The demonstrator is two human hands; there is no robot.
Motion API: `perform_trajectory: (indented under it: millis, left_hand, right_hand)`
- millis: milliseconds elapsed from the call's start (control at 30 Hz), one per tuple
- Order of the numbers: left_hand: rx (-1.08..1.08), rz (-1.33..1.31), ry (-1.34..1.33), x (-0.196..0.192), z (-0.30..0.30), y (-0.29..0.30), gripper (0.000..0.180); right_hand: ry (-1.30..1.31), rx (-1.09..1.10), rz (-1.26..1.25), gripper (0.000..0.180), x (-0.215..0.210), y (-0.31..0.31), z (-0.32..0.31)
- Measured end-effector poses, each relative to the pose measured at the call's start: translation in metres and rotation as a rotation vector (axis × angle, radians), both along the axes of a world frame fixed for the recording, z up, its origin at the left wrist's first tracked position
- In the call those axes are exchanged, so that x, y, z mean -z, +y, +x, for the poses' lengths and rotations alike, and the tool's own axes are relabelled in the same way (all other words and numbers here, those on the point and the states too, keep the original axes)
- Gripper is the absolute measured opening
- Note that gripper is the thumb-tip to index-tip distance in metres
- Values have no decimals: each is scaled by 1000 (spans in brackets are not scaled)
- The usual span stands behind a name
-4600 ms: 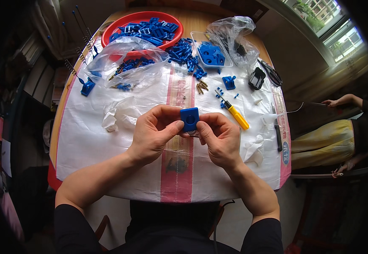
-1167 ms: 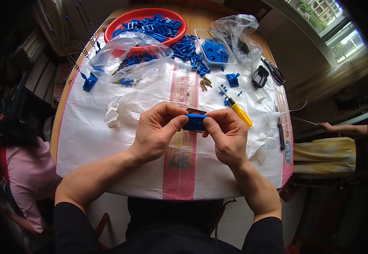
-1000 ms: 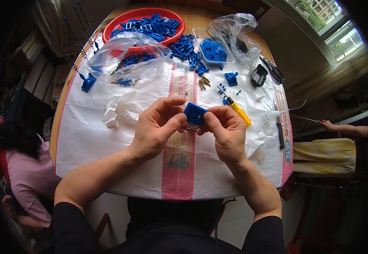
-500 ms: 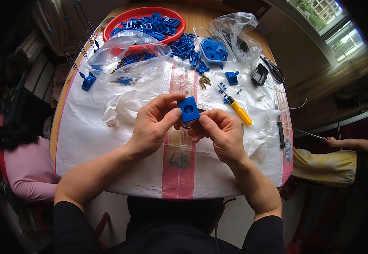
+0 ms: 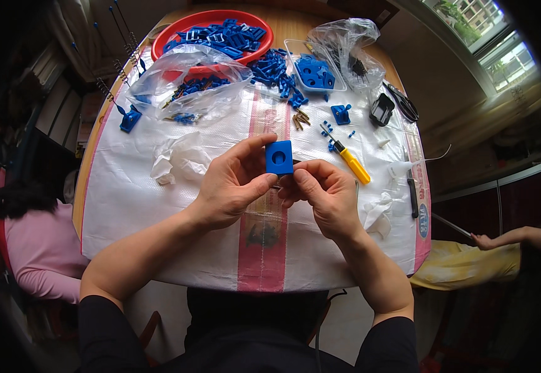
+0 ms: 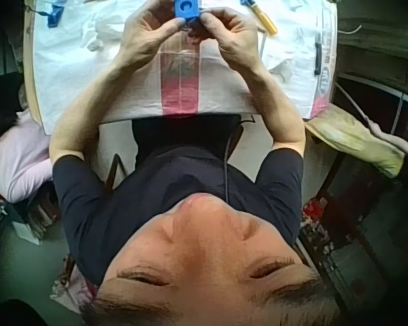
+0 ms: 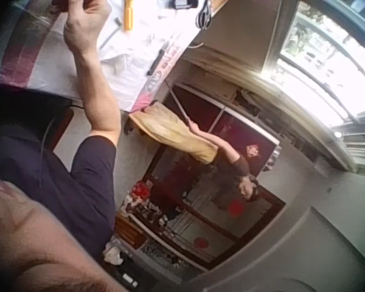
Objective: Assembling blue plastic parts by inserting a metal rod with a spring and applying adhesive.
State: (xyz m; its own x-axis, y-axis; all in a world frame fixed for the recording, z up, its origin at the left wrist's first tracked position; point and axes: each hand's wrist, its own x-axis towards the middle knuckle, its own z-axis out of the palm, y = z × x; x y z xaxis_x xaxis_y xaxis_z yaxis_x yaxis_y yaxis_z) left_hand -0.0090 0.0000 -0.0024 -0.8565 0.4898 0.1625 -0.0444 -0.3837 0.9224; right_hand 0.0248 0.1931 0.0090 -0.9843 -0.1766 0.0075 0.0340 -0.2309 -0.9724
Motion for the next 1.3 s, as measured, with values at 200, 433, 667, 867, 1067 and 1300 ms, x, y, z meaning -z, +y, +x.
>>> perform_trajectory:
  millis: [200, 433, 667, 867, 1067, 1300]
  left_hand:
    - [16, -29, 55, -1, 2, 2, 57]
    - [9, -18, 85, 2, 2, 2, 60]
    - [15, -59, 86, 0, 4, 1, 51]
    - [54, -47, 84, 4, 4, 1, 46]
    - [104, -71, 41, -2, 7, 0, 49]
    - [151, -34, 6, -2, 7, 0, 53]
  right_hand:
    - [30, 37, -7, 21, 1, 0, 0]
    - [14, 33, -5, 19, 0, 0, 0]
    - [33, 42, 26, 17, 1, 1, 0]
    - [92, 77, 71, 17, 4, 2, -1]
    - [21, 123, 21, 18, 2, 4, -3]
    - [-27, 115, -9, 17, 1, 7, -4]
